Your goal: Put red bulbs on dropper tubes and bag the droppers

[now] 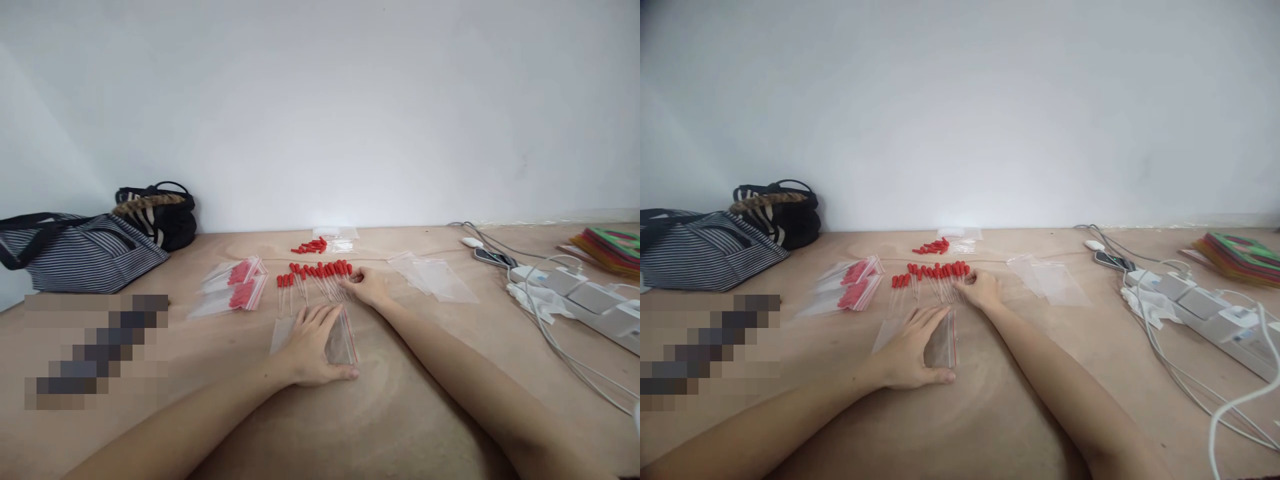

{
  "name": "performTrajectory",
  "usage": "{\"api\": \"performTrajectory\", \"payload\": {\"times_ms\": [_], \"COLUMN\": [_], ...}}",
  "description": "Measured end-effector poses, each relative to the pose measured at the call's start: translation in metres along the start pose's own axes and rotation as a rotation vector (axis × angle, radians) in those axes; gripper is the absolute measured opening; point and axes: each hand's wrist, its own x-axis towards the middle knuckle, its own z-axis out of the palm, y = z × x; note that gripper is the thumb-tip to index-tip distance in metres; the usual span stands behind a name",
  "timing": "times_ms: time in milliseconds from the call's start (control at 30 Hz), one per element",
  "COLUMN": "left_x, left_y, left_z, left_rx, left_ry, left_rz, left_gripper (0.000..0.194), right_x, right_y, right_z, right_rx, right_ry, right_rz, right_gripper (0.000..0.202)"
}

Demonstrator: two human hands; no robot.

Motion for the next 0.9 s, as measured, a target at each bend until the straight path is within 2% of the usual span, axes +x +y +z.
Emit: {"api": "performTrajectory", "payload": {"times_ms": [133, 233, 333, 433, 500, 633, 900], "left_x": [0.004, 0.004, 0.002, 0.001, 0.0, 0.001, 0.0], "left_y": [0.004, 0.003, 0.001, 0.0, 0.0, 0.002, 0.002], "left_z": [-0.001, 0.001, 0.004, 0.005, 0.005, 0.004, 0.003], "left_rx": [-0.01, -0.041, -0.068, -0.075, -0.068, -0.047, -0.017], "left_ry": [-0.008, 0.003, 0.039, 0.043, 0.027, 0.023, 0.006], "left_rz": [-0.015, -0.023, -0.027, -0.025, -0.029, -0.04, -0.049], "left_gripper": [0.099, 0.098, 0.097, 0.097, 0.097, 0.094, 0.093], "right_x": [0.003, -0.001, -0.018, -0.042, -0.055, -0.065, -0.062], "right_y": [-0.003, -0.001, 0.004, 0.011, 0.015, 0.018, 0.019], "right_z": [0.003, 0.002, -0.007, -0.023, -0.033, -0.043, -0.04], "right_rx": [0.003, 0.078, 0.172, 0.173, 0.158, 0.149, 0.157], "right_ry": [-0.014, 0.046, 0.008, -0.194, -0.287, -0.363, -0.392], "right_rz": [0.026, -0.009, -0.212, -0.521, -0.611, -0.665, -0.69], "right_gripper": [0.032, 0.031, 0.022, 0.016, 0.013, 0.01, 0.011]}}
